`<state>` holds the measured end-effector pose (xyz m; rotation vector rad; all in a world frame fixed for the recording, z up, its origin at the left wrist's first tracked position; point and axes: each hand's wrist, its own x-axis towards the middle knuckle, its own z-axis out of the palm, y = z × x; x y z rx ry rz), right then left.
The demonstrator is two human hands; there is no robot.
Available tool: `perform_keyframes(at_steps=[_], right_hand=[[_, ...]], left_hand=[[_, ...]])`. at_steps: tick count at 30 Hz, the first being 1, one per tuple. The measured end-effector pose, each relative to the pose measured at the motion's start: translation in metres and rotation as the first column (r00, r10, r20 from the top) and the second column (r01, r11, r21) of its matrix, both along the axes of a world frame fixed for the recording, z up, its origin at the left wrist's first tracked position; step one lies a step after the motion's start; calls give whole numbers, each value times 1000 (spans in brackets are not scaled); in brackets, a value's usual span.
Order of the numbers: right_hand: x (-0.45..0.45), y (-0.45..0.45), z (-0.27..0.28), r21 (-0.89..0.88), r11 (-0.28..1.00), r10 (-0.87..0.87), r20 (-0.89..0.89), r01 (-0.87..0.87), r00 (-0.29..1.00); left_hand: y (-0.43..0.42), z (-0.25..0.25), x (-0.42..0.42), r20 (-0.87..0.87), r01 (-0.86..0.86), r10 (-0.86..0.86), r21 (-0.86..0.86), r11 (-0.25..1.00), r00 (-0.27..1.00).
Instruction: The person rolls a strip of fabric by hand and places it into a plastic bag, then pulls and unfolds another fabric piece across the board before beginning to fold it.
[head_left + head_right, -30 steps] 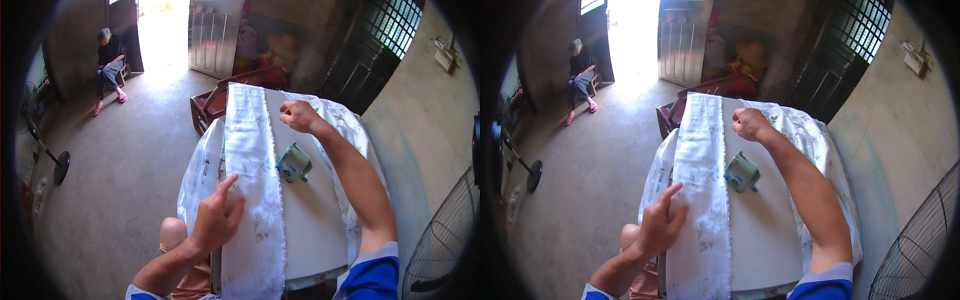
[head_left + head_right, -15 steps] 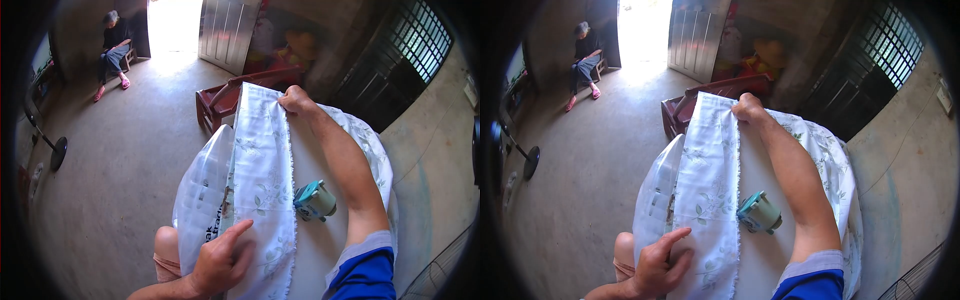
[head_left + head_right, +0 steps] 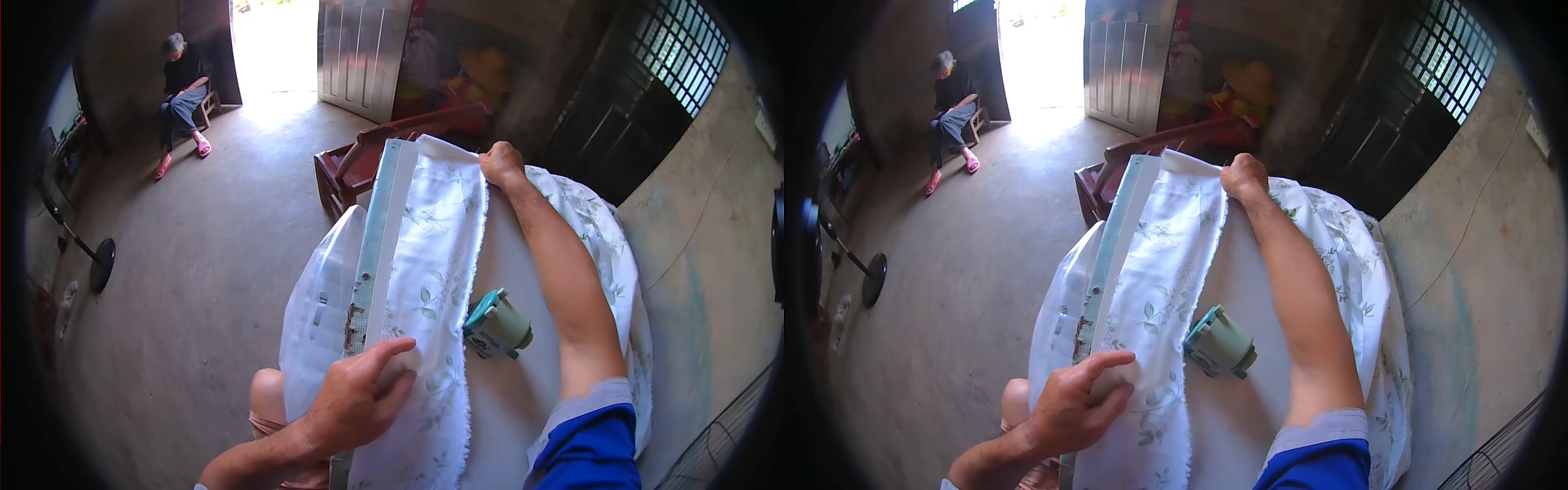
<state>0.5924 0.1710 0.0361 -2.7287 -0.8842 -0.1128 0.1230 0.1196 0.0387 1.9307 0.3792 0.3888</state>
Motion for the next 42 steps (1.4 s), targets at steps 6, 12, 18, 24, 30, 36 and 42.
perform_keyframes(at_steps=[6, 12, 18, 24, 30, 36, 42], right_hand=[[-9, -2, -2, 134, 968, 216, -8, -213, 976], [-6, -31, 25, 155, 926, 365, -124, -345, 923], [-81, -91, 89, 379, 762, 523, 116, -524, 844], [-224, -171, 118, 285, 538, 725, 325, -793, 608], [-352, -256, 91, 37, 536, 838, 99, -843, 537], [-396, -301, 37, -44, 594, 798, 156, -803, 582], [-384, -308, 31, 30, 645, 764, 6, -764, 645]], left_hand=[[-6, -2, -12, -9, -56, 56, -21, 998, 998], [-3, -1, -9, -23, -76, 76, -6, 997, 997], [-15, -7, -16, 43, -121, 118, 91, 988, 992], [-33, 10, -50, -118, -62, 70, 64, 996, 991], [-37, 1, -63, -86, -14, 11, -27, 1000, 996], [-58, 10, -75, -124, 24, 45, 507, 862, 991], [-80, -4, -96, 46, -114, 141, 843, 526, 989]])
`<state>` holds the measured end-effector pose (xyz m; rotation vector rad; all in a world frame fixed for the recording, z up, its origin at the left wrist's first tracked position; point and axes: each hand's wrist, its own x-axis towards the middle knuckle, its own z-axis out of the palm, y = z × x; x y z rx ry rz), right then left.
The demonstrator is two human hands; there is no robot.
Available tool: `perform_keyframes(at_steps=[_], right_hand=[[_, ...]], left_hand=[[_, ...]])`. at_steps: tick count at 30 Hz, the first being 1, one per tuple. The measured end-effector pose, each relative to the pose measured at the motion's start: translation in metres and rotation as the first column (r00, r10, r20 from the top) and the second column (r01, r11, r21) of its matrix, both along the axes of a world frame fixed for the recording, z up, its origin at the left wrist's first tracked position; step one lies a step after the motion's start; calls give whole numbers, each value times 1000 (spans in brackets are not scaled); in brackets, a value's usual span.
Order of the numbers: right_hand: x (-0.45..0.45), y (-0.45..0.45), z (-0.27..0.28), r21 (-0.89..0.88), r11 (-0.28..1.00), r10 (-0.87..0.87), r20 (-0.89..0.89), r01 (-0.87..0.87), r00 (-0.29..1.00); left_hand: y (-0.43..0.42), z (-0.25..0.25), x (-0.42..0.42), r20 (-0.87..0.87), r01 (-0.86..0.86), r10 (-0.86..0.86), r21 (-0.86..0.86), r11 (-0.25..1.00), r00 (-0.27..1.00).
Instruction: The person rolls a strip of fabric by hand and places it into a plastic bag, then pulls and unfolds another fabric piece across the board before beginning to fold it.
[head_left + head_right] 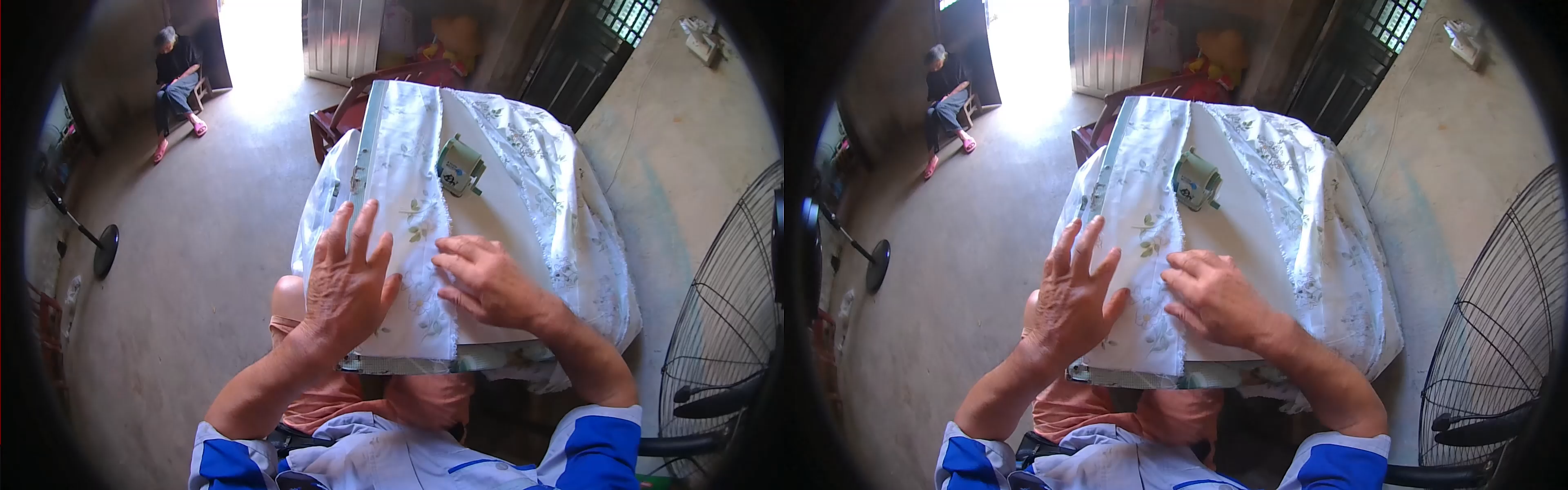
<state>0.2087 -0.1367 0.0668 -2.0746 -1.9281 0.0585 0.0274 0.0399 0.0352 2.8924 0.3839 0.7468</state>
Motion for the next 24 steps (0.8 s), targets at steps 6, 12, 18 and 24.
perform_keyframes(at_steps=[6, 12, 18, 24], right_hand=[[64, 53, 1, 488, 841, -348, 158, 234, 924], [112, 75, -13, 227, 852, -402, -296, 472, 867], [136, 42, -3, 293, 736, -585, -179, 610, 791], [147, 7, -17, 247, 696, -624, -257, 675, 738]], left_hand=[[0, -18, 5, -72, 278, -277, 7, 961, 958], [-3, -13, 3, -87, 365, -387, -194, 911, 918], [1, -12, 18, -154, 369, -395, -173, 913, 906], [2, -16, 33, -132, 374, -400, -183, 909, 907]])
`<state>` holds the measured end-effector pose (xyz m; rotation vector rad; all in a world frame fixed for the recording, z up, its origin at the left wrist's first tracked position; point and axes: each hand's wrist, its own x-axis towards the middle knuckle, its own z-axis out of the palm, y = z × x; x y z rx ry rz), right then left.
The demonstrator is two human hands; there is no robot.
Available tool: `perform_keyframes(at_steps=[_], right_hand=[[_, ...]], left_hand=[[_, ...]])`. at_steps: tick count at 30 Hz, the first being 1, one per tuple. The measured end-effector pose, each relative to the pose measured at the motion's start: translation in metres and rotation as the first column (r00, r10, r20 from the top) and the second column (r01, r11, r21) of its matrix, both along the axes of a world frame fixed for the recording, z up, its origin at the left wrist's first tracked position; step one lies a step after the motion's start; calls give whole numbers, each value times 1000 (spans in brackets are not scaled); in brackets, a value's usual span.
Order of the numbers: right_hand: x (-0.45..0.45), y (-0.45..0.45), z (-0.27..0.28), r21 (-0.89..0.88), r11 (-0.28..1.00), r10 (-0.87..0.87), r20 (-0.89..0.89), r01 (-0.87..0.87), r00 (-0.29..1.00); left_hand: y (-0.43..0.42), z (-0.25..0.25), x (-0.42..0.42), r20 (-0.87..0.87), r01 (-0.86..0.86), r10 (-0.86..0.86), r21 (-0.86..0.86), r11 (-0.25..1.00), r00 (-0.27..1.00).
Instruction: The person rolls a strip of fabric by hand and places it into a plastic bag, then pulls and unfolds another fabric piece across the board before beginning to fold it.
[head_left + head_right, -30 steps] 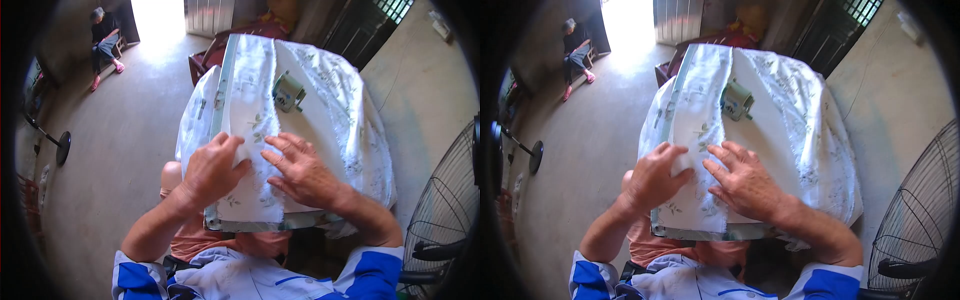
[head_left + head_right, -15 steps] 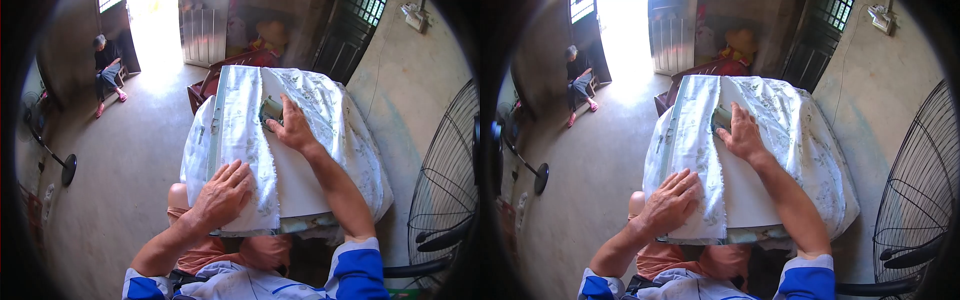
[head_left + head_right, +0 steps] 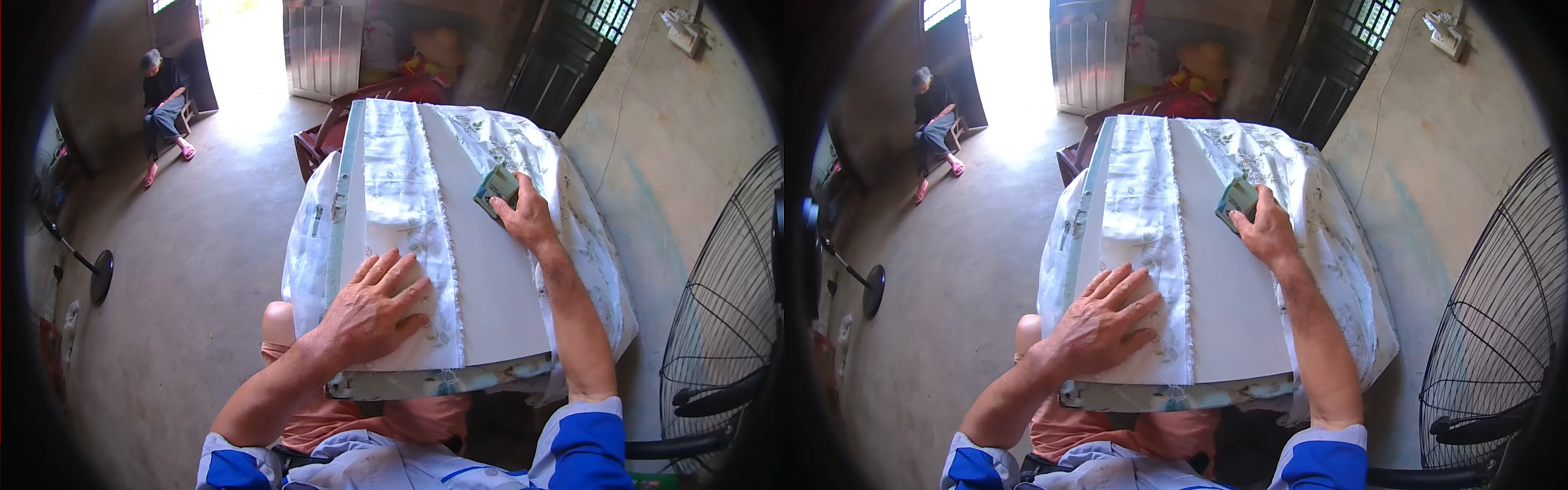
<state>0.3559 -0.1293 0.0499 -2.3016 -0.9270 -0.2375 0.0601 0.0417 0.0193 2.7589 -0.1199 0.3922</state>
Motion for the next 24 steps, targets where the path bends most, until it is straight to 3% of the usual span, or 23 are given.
perform_keyframes(at_steps=[3, 6, 8, 9, 12, 13, 17, 24], right_hand=[[-15, 1, -8, -72, 988, -85, 485, 137, 870], [-49, 14, 11, -43, 989, 145, 533, -144, 834], [-76, 26, 13, -126, 921, 382, 485, -369, 787], [-85, 33, 11, -143, 852, 519, 369, -504, 771], [-100, 48, -7, -212, 745, 667, 219, -632, 713], [-93, 54, -19, -255, 724, 683, 137, -640, 718], [-68, 57, -32, -290, 767, 622, 114, -572, 775], [-64, 59, -36, -254, 805, 589, 220, -537, 778]], left_hand=[[-5, 2, -7, 5, -32, 32, 1, 1000, 999], [-8, 5, -14, 8, -57, 57, -10, 998, 998], [-7, 5, -15, 14, -56, 56, -42, 998, 998], [-7, 6, -15, 15, -53, 54, -37, 998, 998], [-7, 6, -15, 11, -51, 51, -20, 998, 999], [-6, 5, -16, 8, -56, 56, -11, 998, 998], [4, 7, -12, -12, -53, 52, -18, 998, 999], [1, 5, -9, 32, -67, 67, -14, 998, 997]])
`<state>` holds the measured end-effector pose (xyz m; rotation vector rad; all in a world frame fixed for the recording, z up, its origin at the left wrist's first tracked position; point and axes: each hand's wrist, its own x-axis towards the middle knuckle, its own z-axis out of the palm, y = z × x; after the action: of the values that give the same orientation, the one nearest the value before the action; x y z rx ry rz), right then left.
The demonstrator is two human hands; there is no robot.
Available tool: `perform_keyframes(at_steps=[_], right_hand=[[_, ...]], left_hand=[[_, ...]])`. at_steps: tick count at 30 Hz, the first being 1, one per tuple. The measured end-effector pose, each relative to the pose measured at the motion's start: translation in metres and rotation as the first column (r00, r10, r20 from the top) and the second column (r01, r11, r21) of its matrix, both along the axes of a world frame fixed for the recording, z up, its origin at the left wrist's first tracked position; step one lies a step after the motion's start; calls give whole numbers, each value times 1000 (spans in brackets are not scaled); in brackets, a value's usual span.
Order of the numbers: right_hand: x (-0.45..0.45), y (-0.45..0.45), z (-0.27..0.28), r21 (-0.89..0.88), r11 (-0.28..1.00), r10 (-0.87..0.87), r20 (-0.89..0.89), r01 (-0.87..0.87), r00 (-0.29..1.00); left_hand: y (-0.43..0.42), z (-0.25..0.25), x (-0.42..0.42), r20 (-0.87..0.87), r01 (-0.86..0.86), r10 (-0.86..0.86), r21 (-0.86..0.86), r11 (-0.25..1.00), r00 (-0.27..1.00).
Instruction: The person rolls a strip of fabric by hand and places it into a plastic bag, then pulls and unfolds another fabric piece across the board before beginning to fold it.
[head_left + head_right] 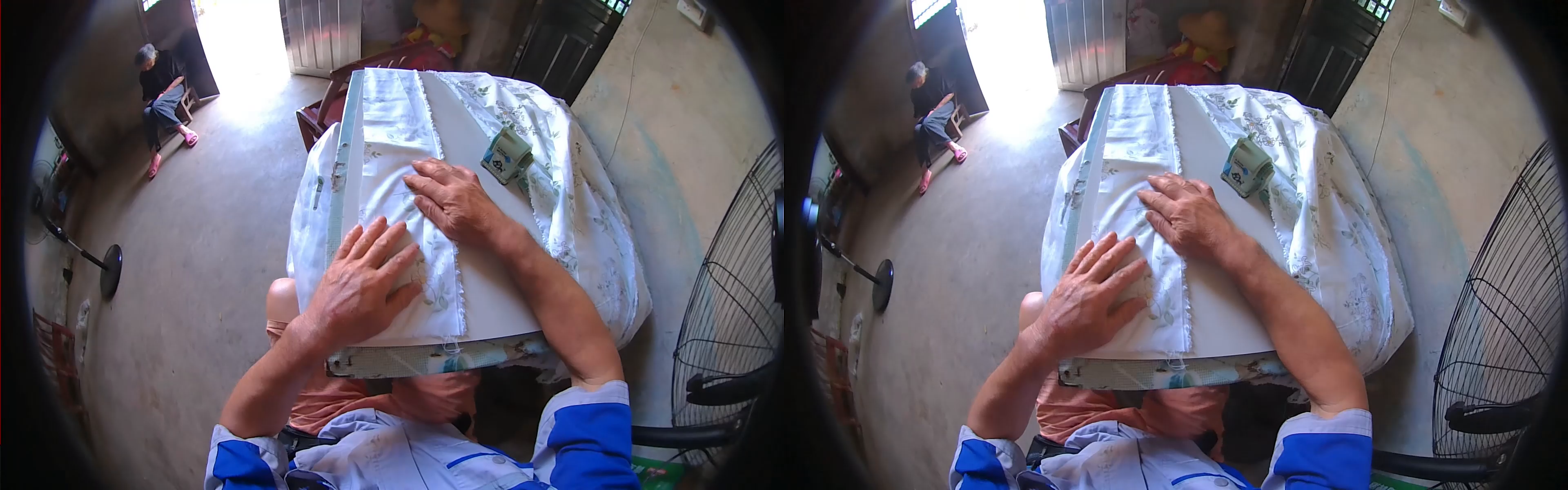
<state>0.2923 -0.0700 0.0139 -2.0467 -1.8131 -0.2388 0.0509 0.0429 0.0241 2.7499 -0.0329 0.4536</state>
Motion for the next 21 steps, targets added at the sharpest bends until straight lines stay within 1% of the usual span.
perform_keyframes(at_steps=[3, 6, 11, 15, 18, 21], right_hand=[[-13, -21, 6, 16, 999, 29, -15, -29, 999], [-51, -54, 26, -6, 991, 134, -30, -134, 990], [-96, -111, 46, -145, 956, 225, -197, -256, 954], [-111, -140, 43, -206, 969, 91, -210, -135, 973], [-119, -143, 38, -144, 987, 37, -196, -66, 980], [-121, -142, 30, -63, 997, 37, -95, -43, 995]], left_hand=[[-4, -3, -16, 31, 15, -13, -37, 999, 999], [-6, -4, -33, 57, 30, -23, -115, 993, 998], [-2, -8, -53, 86, 138, -126, -154, 978, 988], [0, 4, -61, 17, 174, -174, -187, 967, 985], [0, 7, -63, -5, 170, -175, -196, 966, 985], [0, 5, -62, 6, 169, -172, -196, 966, 985]])
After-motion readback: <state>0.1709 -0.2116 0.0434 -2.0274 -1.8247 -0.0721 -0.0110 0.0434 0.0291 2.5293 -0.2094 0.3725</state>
